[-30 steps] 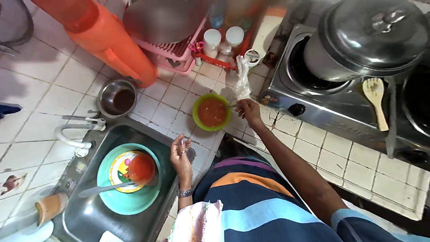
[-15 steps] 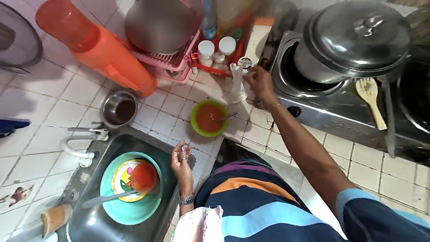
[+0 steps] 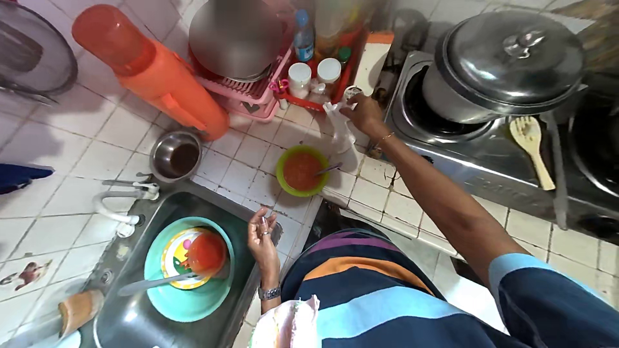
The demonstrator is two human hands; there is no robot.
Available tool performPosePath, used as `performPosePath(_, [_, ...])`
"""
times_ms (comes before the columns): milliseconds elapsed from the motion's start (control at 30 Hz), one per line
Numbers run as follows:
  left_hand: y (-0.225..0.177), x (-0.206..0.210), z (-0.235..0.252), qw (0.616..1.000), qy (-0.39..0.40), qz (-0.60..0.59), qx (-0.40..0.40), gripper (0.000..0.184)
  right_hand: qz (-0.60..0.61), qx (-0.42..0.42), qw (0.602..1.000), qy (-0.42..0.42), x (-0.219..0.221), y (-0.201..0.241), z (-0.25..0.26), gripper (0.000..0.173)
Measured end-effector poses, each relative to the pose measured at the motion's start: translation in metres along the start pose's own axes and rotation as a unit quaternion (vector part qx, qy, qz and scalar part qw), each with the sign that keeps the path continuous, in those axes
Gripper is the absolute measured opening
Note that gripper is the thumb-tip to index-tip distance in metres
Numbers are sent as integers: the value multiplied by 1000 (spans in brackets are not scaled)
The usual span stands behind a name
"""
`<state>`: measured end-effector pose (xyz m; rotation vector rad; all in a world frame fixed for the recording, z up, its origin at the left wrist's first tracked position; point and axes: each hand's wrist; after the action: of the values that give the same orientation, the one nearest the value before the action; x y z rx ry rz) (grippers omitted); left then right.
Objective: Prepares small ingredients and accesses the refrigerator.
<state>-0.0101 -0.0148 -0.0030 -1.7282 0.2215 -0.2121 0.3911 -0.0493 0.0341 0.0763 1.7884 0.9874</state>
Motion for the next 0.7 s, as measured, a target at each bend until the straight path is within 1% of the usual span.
performPosePath(67, [2,-1,1,1000,6,10,-5,33,-3,3,1000,3,-1,-1,1,54])
performPosePath(167, [3,-1,2,1000,21,18,-7,32,-14,-12,999,26,6,0,5,59])
performPosePath(233, [3,0,4,999,28,14,-4,33,-19,-18,999,21,12,3,6,63])
performPosePath(333, [6,-1,2,999,32,11,-5,32,-47,-2,999,22,21,19,5,68])
performPosePath(400, [7,-2,1,999,33,13,-6,33,-76,-3,997,7,32,22,11,63])
performPosePath(533, [5,-8,-2,1000,18,11,-9,33,-84,-16,996,9,34,16,23,40])
performPosePath(600, [5,-14,-3,1000,3,10,-12,33,-84,-28,996,6,22,17,17,34])
performPosePath(700, [9,-26,-7,999,-21,10,-23,34,-72,-36,997,-4,-13,22,-17,32])
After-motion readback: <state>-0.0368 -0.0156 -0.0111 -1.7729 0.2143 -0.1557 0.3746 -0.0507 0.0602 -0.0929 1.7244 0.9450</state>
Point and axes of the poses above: each hand's wrist, its own z-axis towards the middle knuckle, its own x-axis out of the palm, y = z × x, and after that the axes turned 2 degrees about -y, right-handed
